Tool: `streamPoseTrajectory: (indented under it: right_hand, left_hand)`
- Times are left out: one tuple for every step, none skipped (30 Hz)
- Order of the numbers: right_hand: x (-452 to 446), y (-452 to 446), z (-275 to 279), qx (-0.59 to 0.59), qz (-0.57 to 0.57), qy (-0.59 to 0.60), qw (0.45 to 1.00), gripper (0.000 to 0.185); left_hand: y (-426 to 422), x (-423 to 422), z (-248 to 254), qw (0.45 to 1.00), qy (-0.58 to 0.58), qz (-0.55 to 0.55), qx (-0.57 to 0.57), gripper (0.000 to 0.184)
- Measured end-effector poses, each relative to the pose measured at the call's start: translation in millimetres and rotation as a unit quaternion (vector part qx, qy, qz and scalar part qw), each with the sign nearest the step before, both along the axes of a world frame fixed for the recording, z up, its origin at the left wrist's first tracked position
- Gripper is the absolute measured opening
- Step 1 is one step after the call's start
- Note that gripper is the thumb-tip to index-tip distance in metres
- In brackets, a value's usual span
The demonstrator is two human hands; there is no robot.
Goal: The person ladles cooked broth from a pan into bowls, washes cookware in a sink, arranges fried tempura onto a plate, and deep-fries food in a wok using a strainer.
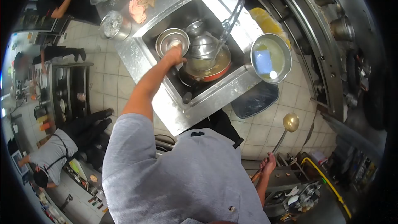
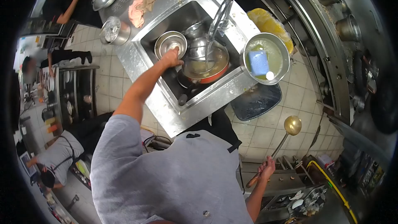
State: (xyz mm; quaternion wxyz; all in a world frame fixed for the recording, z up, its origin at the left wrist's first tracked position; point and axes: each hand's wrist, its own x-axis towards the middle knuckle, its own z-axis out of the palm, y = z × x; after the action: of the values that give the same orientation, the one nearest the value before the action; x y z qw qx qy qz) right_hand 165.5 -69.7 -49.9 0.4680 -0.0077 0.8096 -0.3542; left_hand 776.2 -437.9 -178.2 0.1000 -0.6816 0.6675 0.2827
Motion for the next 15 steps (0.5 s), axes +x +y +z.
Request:
streamPoseTrajectory:
  right_hand:
    - [1,5,5,-0.001,-0.006,0.004,1.000,0.025]
    - [4,8,9,0.001,-0.001,0.004,1.000,0.025]
    - [7,12,11,0.003,0.005,0.003,1.000,0.024]
    - [9,15,11,-0.001,-0.001,0.004,1.000,0.024]
    - [11,16,11,-0.004,-0.007,0.001,1.000,0.025]
    - [10,18,12,-0.004,-0.010,-0.003,1.000,0.025]
    - [9,19,13,-0.002,-0.009,-0.004,1.000,0.025]
    - [8,19,10,0.000,-0.011,-0.008,1.000,0.025]
    - [7,19,7,0.002,-0.013,-0.013,1.000,0.025]
    - [5,18,1,0.004,-0.009,-0.017,1.000,0.025]
    - [1,16,-6,0.001,-0.009,-0.025,1.000,0.024]
    - [-3,14,-11,-0.003,-0.010,-0.031,0.999,0.024]
    - [-3,9,-12,-0.005,-0.010,-0.032,0.999,0.024]
    - [1,2,-14,-0.010,-0.008,-0.038,0.999,0.024]
    - [2,-2,-15,-0.013,-0.005,-0.043,0.999,0.024]
  left_hand:
    - [6,-12,-13,0.999,-0.030,0.008,0.026,0.068]
    - [8,-14,-48,0.998,-0.054,0.005,0.011,0.056]
    - [9,-13,-76,0.997,-0.078,0.003,-0.005,0.044]
    - [5,-14,-74,0.997,-0.076,-0.002,-0.009,0.044]
    - [2,-15,-70,0.997,-0.073,-0.001,-0.040,0.035]
    - [3,-16,-64,0.995,-0.070,0.002,-0.068,0.028]
    - [-5,-16,-60,0.995,-0.059,0.026,-0.078,0.025]
    - [-17,-16,-43,0.994,-0.048,0.051,-0.089,0.023]
    - [-26,-10,-21,0.990,-0.002,0.071,-0.119,0.021]
    - [-39,4,-11,0.988,0.046,0.055,-0.136,0.026]
    - [-41,3,24,0.988,0.042,0.057,-0.136,0.026]
    - [-48,2,62,0.989,0.099,0.057,-0.090,0.026]
    - [-52,-1,89,0.985,0.155,0.055,-0.045,0.027]
    - [-51,-8,99,0.985,0.155,0.053,-0.049,0.027]
    - [-46,-19,107,0.978,0.193,0.028,-0.076,0.027]
